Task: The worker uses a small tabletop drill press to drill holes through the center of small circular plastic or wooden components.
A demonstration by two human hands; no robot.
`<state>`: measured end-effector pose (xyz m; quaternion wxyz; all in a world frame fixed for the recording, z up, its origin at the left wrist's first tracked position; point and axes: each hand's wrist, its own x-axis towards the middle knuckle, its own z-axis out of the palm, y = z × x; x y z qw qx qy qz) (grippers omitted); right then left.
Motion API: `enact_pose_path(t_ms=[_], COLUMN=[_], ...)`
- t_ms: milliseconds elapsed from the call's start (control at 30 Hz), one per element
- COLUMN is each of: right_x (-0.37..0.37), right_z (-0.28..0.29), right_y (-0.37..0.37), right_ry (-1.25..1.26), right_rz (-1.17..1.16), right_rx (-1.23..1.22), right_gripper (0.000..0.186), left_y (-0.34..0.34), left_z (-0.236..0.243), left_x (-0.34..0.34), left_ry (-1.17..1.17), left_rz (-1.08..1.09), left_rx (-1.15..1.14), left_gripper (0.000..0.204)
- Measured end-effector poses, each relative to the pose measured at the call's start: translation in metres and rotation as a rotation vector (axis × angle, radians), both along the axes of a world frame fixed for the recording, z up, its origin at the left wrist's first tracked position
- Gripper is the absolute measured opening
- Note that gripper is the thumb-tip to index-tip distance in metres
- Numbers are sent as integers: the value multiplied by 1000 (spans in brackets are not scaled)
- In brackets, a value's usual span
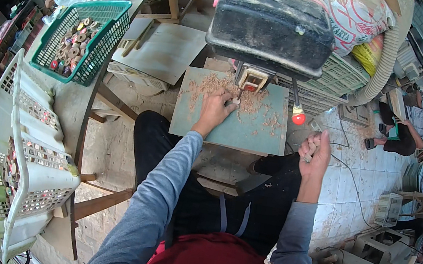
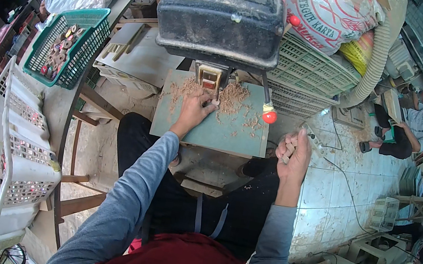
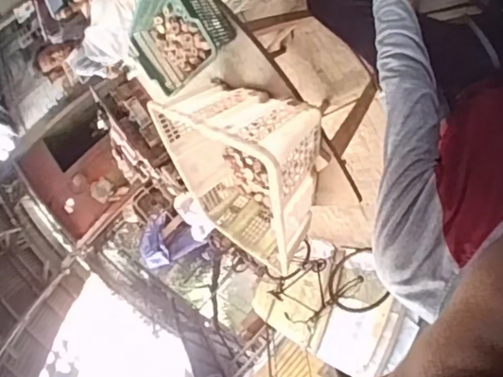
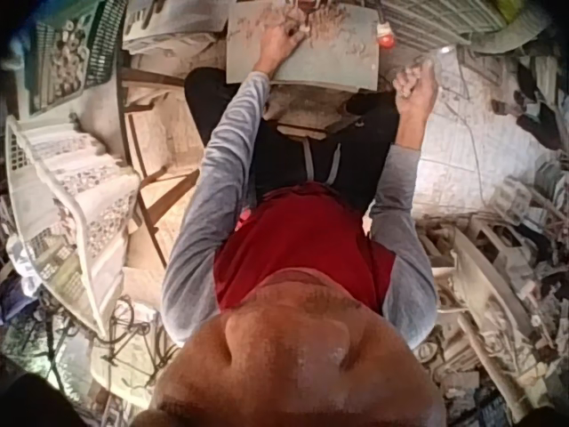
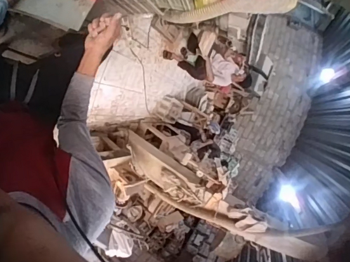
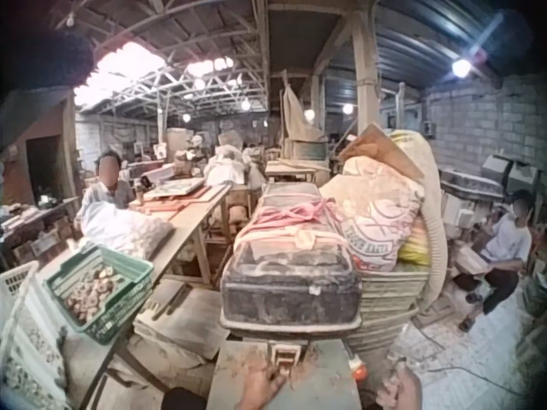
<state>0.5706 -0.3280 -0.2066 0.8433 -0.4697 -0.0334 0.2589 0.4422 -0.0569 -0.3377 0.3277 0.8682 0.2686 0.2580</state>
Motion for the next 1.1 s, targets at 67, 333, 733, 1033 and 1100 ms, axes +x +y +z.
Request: enact_pose_path(t_ms=[67, 333, 733, 1033, 1100], right_x=[-11, -19, 18, 56, 58], right_z=[30, 59, 18, -14, -12], right_y=[7, 36, 66, 95, 97], right_ry=[-188, -555, -837, -939, -914], right_rz=[35, 243, 309, 213, 227], right_rx=[-117, -644, -937, -1012, -1004], right_gripper=[24, 34, 44, 55, 56], left_y=[0, -3, -2, -4, -5], left_z=[1, 6, 7, 8, 12], left_x=[0, 0, -1, -2, -2], left_ry=[-27, -49, -23, -20, -6], left_rz=[1, 17, 33, 25, 30], left_rx=[29, 52, 83, 85, 70], left_gripper=[33, 32, 33, 35, 35])
